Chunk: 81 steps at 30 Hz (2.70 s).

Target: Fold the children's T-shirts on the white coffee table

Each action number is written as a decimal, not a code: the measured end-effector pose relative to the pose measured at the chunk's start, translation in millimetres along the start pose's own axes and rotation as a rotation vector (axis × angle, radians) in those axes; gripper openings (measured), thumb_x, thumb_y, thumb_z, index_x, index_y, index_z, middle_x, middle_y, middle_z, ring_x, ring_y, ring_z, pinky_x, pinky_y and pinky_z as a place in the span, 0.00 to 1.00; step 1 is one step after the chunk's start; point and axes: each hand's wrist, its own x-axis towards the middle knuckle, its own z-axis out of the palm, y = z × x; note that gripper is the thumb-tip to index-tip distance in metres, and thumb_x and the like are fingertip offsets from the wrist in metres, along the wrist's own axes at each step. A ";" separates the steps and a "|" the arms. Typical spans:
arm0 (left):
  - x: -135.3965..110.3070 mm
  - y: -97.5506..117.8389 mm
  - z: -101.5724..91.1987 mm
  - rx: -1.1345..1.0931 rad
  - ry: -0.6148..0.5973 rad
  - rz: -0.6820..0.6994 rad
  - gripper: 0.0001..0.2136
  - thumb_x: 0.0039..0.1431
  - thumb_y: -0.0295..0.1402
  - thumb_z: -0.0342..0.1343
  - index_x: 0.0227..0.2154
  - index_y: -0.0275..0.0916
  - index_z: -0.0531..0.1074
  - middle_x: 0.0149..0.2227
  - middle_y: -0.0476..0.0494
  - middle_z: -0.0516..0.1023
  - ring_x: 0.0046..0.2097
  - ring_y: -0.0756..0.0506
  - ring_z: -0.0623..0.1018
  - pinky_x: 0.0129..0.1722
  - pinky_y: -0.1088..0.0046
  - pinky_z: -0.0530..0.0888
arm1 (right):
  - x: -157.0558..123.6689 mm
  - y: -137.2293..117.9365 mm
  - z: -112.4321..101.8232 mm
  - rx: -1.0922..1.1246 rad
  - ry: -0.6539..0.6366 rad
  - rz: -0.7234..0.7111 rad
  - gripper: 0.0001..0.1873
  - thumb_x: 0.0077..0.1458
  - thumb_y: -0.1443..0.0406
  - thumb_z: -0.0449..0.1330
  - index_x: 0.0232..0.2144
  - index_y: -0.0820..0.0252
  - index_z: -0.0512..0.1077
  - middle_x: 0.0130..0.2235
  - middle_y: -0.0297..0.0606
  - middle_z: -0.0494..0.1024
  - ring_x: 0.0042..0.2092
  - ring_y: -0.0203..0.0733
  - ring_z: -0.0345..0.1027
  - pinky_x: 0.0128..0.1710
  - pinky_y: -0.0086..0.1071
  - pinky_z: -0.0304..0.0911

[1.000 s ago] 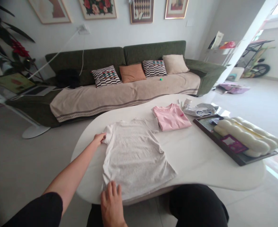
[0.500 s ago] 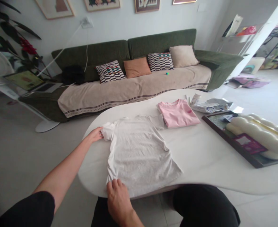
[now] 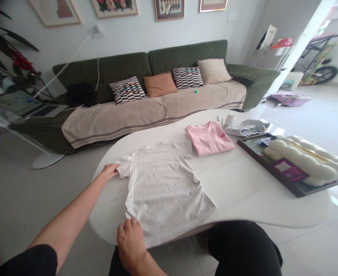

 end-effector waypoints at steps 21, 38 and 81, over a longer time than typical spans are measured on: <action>-10.9 6.6 194.1 0.408 -0.310 0.337 0.08 0.57 0.33 0.50 0.32 0.32 0.69 0.29 0.46 0.73 0.29 0.52 0.73 0.33 0.73 0.71 | -54.4 109.3 -23.6 0.788 0.307 0.508 0.13 0.44 0.63 0.52 0.35 0.62 0.65 0.29 0.36 0.70 0.30 0.38 0.64 0.32 0.30 0.60; -35.2 -52.5 125.4 1.107 -0.326 0.862 0.25 0.54 0.48 0.47 0.55 0.51 0.59 0.62 0.48 0.48 0.62 0.31 0.38 0.56 0.45 0.41 | -71.5 97.7 -59.0 0.024 -0.012 0.443 0.13 0.48 0.74 0.50 0.38 0.63 0.66 0.27 0.41 0.73 0.27 0.44 0.69 0.24 0.30 0.60; 60.5 47.5 97.5 1.234 -0.517 0.888 0.12 0.42 0.26 0.46 0.29 0.38 0.72 0.29 0.50 0.76 0.32 0.49 0.74 0.35 0.78 0.67 | -20.9 91.9 -8.6 -0.104 0.181 0.040 0.37 0.54 0.60 0.50 0.61 0.61 0.39 0.63 0.42 0.36 0.63 0.48 0.30 0.59 0.48 0.35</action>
